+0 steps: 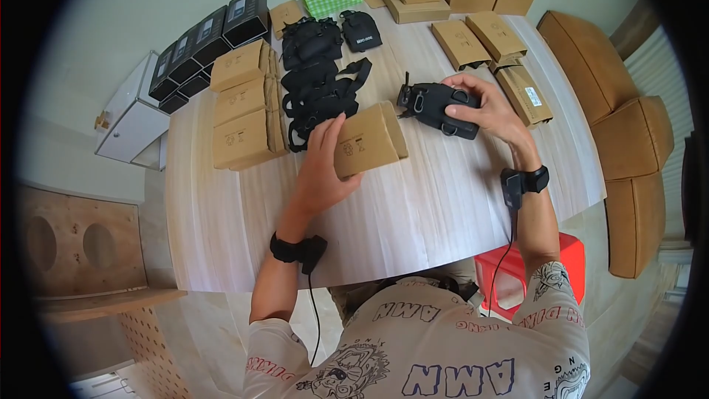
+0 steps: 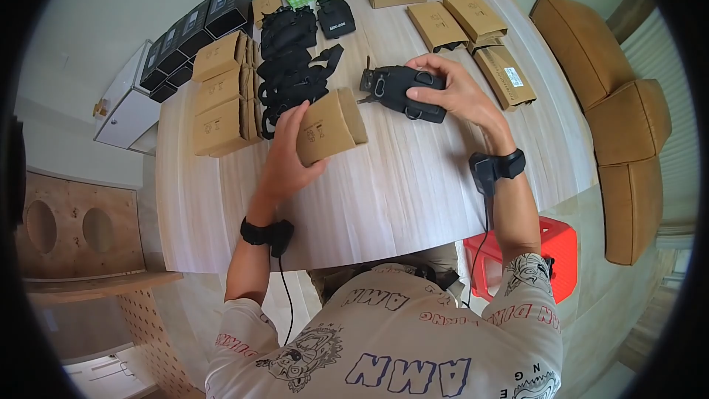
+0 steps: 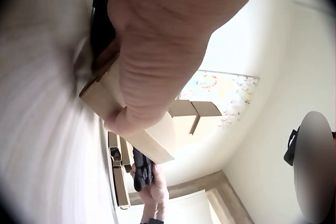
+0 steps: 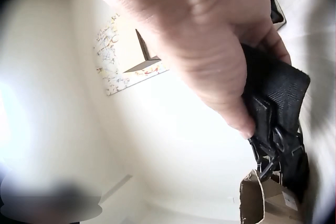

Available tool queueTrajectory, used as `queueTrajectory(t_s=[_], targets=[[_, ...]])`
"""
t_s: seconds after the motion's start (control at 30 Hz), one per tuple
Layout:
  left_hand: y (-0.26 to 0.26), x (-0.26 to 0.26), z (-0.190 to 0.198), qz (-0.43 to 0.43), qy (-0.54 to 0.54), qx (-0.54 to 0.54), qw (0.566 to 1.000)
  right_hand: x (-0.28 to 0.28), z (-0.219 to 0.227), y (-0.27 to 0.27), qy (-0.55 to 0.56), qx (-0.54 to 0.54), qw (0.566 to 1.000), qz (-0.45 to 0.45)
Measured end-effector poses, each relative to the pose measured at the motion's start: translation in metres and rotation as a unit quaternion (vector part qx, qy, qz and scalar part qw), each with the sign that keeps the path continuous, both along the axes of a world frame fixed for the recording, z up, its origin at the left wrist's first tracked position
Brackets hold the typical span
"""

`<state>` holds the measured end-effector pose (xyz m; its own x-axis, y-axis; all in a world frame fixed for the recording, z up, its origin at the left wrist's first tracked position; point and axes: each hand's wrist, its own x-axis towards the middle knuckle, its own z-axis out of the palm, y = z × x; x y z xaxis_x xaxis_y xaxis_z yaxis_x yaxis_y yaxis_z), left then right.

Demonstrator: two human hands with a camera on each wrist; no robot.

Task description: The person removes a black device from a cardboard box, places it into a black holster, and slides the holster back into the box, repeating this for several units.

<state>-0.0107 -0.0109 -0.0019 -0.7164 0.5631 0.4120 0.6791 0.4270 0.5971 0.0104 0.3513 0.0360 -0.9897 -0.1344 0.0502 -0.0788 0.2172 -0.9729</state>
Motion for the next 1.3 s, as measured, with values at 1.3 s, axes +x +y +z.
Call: queueTrajectory(t_s=[1.3], targets=[[-0.002, 0.004, -0.002, -0.042, -0.005, -0.098, 0.994, -0.011, -0.037, 0.01, -0.092, 0.04, 0.986, 0.135]])
